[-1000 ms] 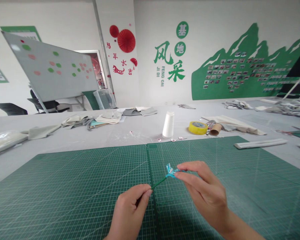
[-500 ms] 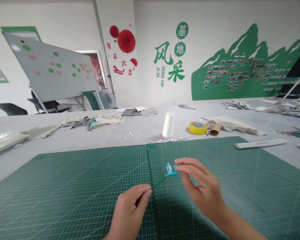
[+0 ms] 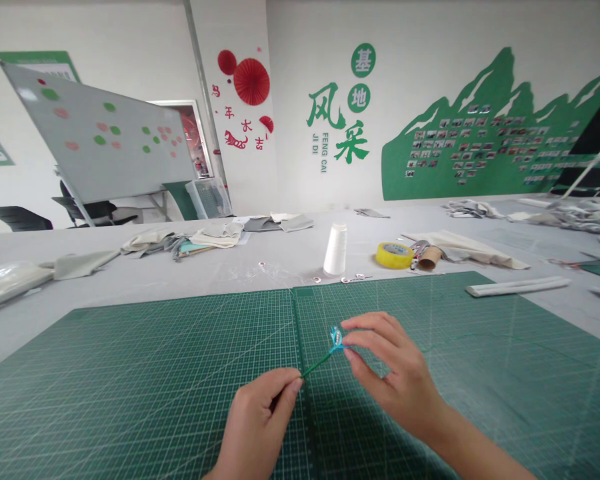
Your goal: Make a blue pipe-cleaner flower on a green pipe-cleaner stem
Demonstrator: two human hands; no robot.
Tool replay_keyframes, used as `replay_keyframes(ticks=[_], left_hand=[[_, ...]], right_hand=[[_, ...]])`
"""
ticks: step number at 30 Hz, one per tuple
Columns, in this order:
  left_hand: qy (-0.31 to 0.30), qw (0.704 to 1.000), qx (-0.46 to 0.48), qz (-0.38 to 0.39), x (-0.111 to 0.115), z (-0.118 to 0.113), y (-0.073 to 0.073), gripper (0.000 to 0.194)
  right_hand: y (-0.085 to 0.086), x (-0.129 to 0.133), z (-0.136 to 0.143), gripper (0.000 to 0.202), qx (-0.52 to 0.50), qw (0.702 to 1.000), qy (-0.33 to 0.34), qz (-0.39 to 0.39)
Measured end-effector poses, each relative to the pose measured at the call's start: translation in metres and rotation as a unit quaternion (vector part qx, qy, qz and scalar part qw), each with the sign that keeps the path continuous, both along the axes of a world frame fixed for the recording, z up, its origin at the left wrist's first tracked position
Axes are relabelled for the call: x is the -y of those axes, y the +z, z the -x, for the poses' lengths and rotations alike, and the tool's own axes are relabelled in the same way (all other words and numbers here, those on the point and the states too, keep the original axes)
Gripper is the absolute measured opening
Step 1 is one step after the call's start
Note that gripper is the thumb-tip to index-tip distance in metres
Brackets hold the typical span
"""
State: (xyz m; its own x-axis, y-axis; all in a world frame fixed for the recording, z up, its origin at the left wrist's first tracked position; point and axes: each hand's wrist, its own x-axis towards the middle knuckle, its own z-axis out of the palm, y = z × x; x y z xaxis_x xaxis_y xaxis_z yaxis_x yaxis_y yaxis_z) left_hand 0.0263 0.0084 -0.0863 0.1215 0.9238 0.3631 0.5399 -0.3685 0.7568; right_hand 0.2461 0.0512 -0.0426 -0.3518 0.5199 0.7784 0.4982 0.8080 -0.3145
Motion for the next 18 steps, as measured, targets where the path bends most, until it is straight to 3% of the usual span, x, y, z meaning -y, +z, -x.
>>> replay_keyframes(ticks=[10, 18], left_hand=[[0.011, 0.999, -0.014, -0.05, -0.0001, 0.0012, -0.0031, 0.016], [-0.007, 0.998, -0.025, -0.052, 0.0012, 0.0019, -0.0011, 0.018]], right_hand=[[-0.0018, 0.0024, 0.0016, 0.02, -0.008, 1.0, 0.003, 0.021], [0.0041, 0.0014, -0.0006, 0.012, -0.074, 0.981, 0.043, 0.173]])
